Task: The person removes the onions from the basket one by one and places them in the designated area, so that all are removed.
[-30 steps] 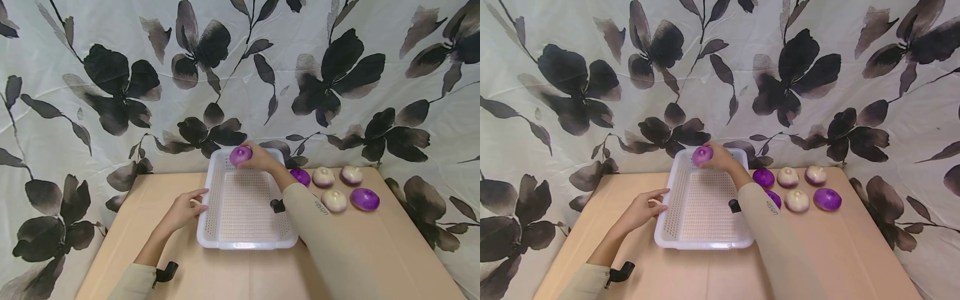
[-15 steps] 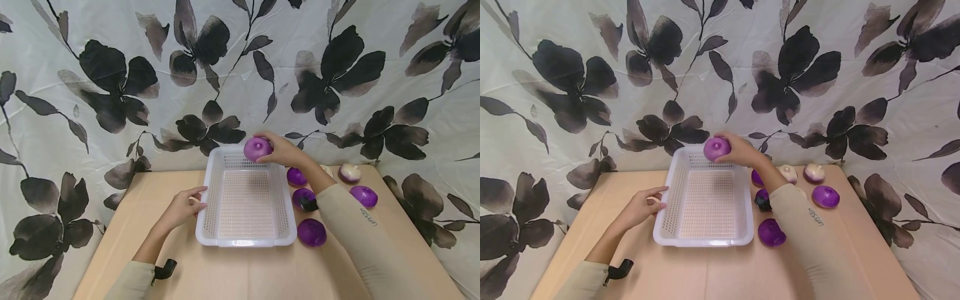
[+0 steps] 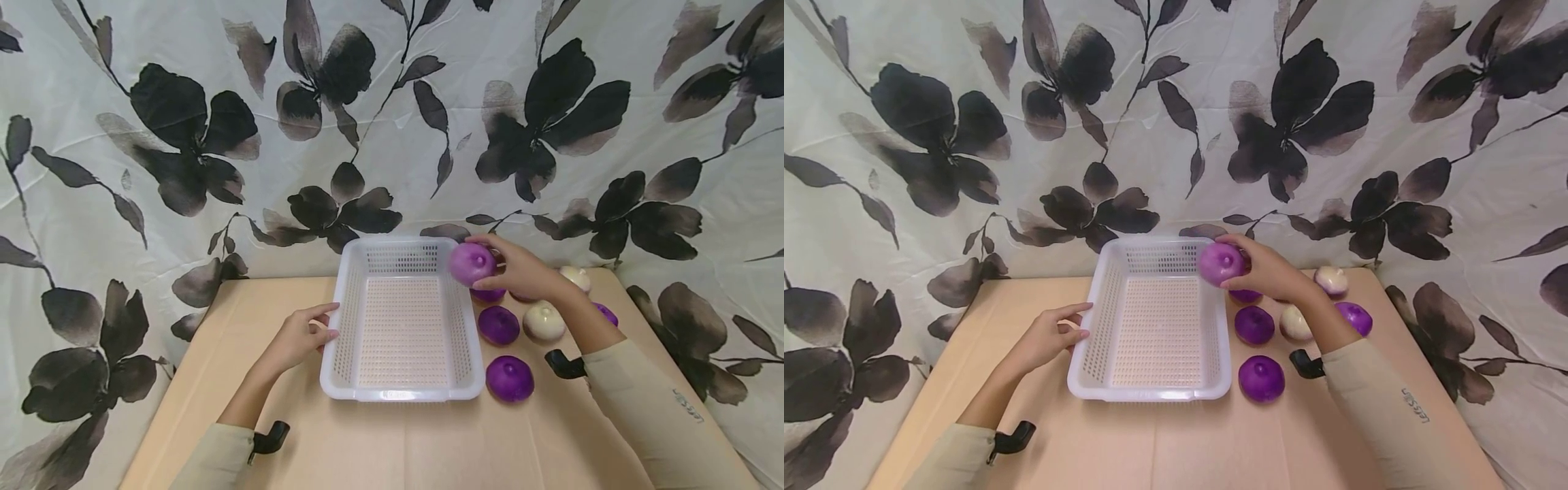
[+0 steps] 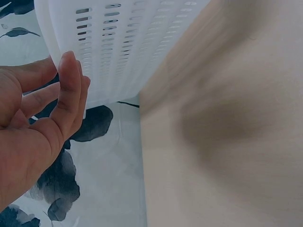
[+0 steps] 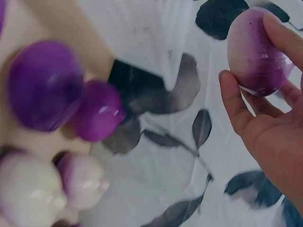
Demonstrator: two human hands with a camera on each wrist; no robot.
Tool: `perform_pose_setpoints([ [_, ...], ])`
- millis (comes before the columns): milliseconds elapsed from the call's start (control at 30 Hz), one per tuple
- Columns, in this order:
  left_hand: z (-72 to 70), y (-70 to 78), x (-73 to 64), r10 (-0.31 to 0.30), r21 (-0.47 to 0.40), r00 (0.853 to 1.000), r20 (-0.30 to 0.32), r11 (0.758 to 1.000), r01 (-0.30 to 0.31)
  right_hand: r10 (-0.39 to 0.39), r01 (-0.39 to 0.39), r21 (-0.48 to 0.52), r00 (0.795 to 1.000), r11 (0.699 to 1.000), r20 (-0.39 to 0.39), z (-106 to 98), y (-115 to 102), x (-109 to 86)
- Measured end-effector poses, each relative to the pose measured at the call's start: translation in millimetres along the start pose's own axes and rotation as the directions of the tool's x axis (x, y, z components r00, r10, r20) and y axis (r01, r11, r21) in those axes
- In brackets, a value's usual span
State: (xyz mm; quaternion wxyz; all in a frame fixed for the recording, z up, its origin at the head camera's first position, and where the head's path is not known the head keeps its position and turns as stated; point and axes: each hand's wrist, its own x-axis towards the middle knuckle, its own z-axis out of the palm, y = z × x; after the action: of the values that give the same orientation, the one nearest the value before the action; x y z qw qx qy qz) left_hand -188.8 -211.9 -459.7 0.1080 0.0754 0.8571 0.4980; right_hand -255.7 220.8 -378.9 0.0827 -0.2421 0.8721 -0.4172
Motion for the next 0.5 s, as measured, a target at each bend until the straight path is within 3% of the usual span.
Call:
perform_pose_setpoints([
  [300,0.6,1.1,0.1,-0.008,0.004,1.0,-0.001,1.0,0.008,0.032,-0.032,-0.047,0.999,0.998,0.011,-14.2,34.7,-59.2],
  [500,2.4,0.9,-0.4,-0.01,0.007,1.0,-0.002,1.0,0.01,0.086,-0.082,-0.065,0.994,0.995,0.074,-20.2,52.7,-92.0],
])
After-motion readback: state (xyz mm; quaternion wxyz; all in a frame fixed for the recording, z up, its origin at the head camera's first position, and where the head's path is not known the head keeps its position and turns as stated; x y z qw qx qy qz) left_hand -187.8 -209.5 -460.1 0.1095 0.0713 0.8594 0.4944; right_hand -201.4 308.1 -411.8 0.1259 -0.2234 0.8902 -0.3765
